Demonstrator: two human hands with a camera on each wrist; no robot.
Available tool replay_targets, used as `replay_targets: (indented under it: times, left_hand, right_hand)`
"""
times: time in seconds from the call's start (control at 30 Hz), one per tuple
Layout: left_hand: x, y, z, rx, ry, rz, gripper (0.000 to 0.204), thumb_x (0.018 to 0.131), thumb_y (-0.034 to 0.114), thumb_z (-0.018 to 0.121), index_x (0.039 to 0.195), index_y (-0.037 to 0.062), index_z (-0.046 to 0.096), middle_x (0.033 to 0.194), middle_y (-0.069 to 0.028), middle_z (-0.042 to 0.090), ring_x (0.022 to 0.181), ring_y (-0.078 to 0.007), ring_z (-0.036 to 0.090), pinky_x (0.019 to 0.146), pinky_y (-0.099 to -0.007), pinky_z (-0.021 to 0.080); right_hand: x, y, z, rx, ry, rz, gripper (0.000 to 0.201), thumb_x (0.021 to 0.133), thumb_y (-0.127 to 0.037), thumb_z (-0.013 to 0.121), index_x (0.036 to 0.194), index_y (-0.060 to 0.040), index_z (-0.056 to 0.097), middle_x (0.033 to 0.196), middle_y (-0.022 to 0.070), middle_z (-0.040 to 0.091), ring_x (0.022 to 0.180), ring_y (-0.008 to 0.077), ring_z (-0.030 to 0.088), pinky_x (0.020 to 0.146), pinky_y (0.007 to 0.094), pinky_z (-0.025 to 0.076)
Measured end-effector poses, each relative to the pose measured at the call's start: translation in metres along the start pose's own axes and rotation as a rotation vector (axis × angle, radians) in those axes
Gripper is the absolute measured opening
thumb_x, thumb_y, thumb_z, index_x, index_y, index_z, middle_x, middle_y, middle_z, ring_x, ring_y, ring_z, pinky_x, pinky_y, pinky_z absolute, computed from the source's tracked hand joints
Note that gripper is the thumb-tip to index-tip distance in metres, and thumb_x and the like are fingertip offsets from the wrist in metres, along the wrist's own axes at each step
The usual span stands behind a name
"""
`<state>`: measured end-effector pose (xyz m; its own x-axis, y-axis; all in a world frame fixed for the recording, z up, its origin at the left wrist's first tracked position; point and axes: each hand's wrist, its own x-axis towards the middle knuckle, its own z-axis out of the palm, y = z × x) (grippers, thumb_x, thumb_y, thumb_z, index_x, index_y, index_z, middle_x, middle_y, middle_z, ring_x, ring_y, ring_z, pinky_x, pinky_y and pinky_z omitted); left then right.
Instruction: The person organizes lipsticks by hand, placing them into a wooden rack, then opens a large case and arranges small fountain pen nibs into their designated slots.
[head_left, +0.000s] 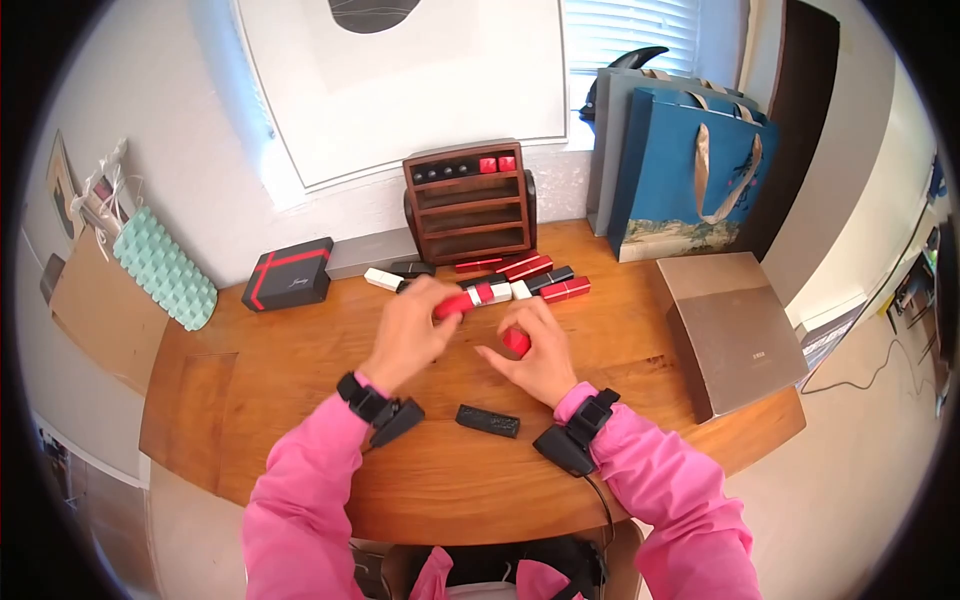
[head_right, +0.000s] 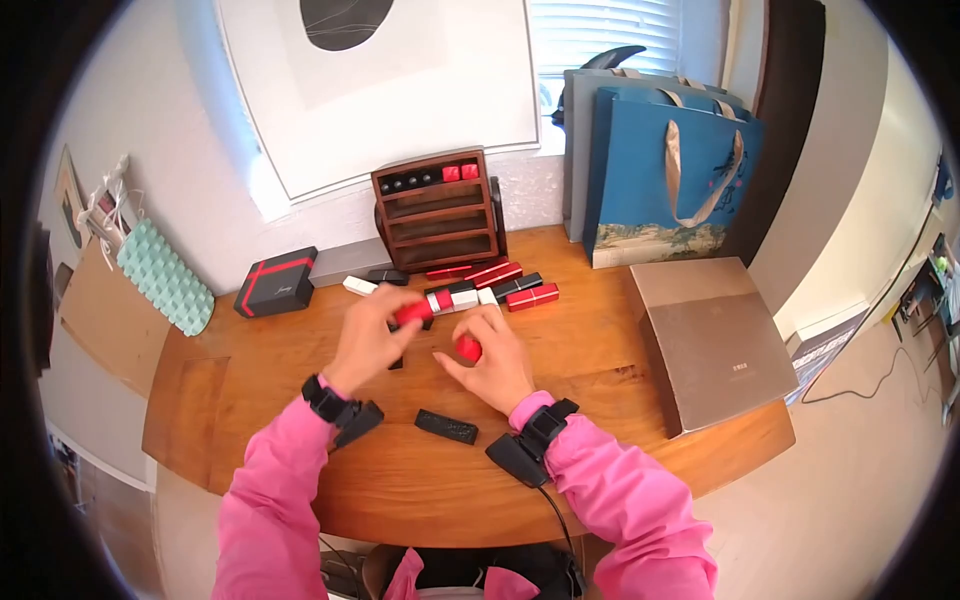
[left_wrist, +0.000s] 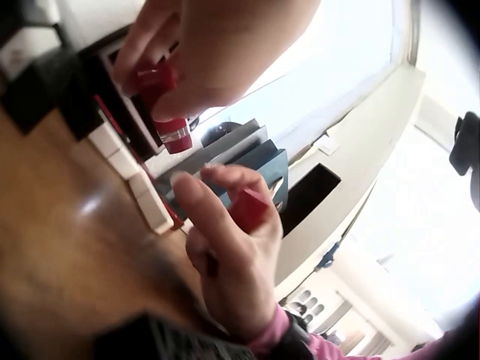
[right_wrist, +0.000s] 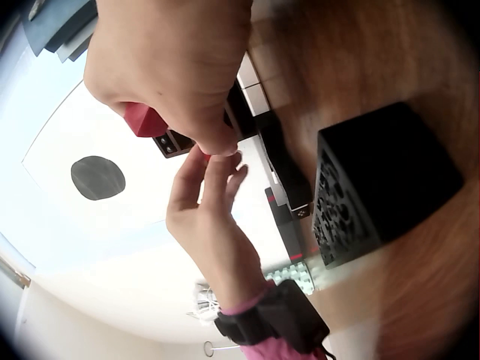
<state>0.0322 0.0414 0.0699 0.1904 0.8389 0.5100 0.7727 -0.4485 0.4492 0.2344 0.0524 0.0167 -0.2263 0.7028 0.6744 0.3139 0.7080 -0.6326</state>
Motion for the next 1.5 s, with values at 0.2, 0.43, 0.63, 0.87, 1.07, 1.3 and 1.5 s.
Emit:
replay_targets:
  times: [0.2, 0.43, 0.63, 0.87, 1.07, 1.3, 1.5]
  left_hand:
    - [-0.051, -0.008, 0.029, -0.606, -0.024, -0.237, 0.023, 0.087, 0.002, 0.075, 0.110, 0.0000, 0.071, 0.101, -0.0074, 0.069, 0.090, -0.0143, 0.068, 0.076, -0.0256, 0.055]
    - [-0.061, -0.013, 0.041, -0.891, 0.022, -0.325, 0.034, 0.090, 0.001, 0.074, 0.123, -0.0011, 0.063, 0.113, -0.0084, 0.068, 0.102, -0.0120, 0.066, 0.087, -0.0264, 0.054]
    - [-0.061, -0.013, 0.038, -0.783, 0.020, -0.266, 0.032, 0.090, 0.006, 0.076, 0.120, -0.0009, 0.066, 0.104, -0.0052, 0.065, 0.098, -0.0117, 0.065, 0.080, -0.0258, 0.055]
    - [-0.058, -0.012, 0.038, -0.766, 0.135, -0.248, 0.032, 0.089, 0.019, 0.079, 0.114, 0.0022, 0.069, 0.102, -0.0053, 0.067, 0.083, -0.0102, 0.065, 0.073, -0.0255, 0.053]
    - [-0.035, -0.021, -0.001, -0.855, 0.528, -0.294, 0.022, 0.103, 0.018, 0.059, 0.114, -0.0013, 0.060, 0.108, -0.0100, 0.065, 0.087, -0.0133, 0.062, 0.080, -0.0284, 0.052]
    - [-0.060, -0.006, 0.031, -1.028, 0.346, -0.165, 0.018, 0.105, 0.018, 0.050, 0.115, 0.0028, 0.047, 0.099, -0.0129, 0.063, 0.082, -0.0172, 0.061, 0.086, -0.0337, 0.051]
    - [-0.063, 0.007, 0.034, -0.951, 0.005, -0.382, 0.031, 0.093, 0.011, 0.074, 0.112, 0.0046, 0.051, 0.076, 0.0009, 0.057, 0.055, -0.0033, 0.051, 0.047, -0.0196, 0.038]
  right_hand:
    - [-0.007, 0.011, 0.005, 0.033, -0.220, 0.059, 0.033, 0.076, -0.016, 0.085, 0.104, -0.0076, 0.071, 0.097, 0.0101, 0.068, 0.091, 0.0314, 0.067, 0.078, 0.0380, 0.055]
    - [-0.003, 0.002, 0.004, 0.033, -0.243, 0.040, 0.032, 0.075, -0.018, 0.087, 0.100, -0.0057, 0.071, 0.095, 0.0108, 0.070, 0.085, 0.0312, 0.067, 0.074, 0.0368, 0.054]
    - [-0.004, -0.001, 0.005, 0.039, -0.303, 0.078, 0.030, 0.077, -0.018, 0.086, 0.098, -0.0035, 0.071, 0.086, 0.0135, 0.069, 0.072, 0.0263, 0.068, 0.065, 0.0340, 0.054]
    - [-0.001, -0.008, 0.008, 0.064, -0.259, 0.081, 0.029, 0.079, -0.018, 0.086, 0.098, -0.0030, 0.070, 0.082, 0.0106, 0.070, 0.068, 0.0220, 0.067, 0.063, 0.0313, 0.052]
    - [-0.008, 0.006, 0.004, 0.035, -0.242, 0.012, 0.026, 0.079, -0.014, 0.085, 0.096, -0.0037, 0.069, 0.083, 0.0075, 0.069, 0.068, 0.0189, 0.065, 0.062, 0.0298, 0.050]
    - [-0.002, 0.000, 0.005, 0.113, -0.190, 0.072, 0.024, 0.081, -0.009, 0.079, 0.103, -0.0031, 0.070, 0.091, 0.0100, 0.070, 0.074, 0.0210, 0.067, 0.068, 0.0312, 0.052]
    - [-0.002, -0.004, 0.002, 0.125, -0.247, -0.010, 0.025, 0.080, -0.006, 0.078, 0.104, -0.0021, 0.071, 0.096, 0.0117, 0.071, 0.086, 0.0265, 0.071, 0.076, 0.0328, 0.055]
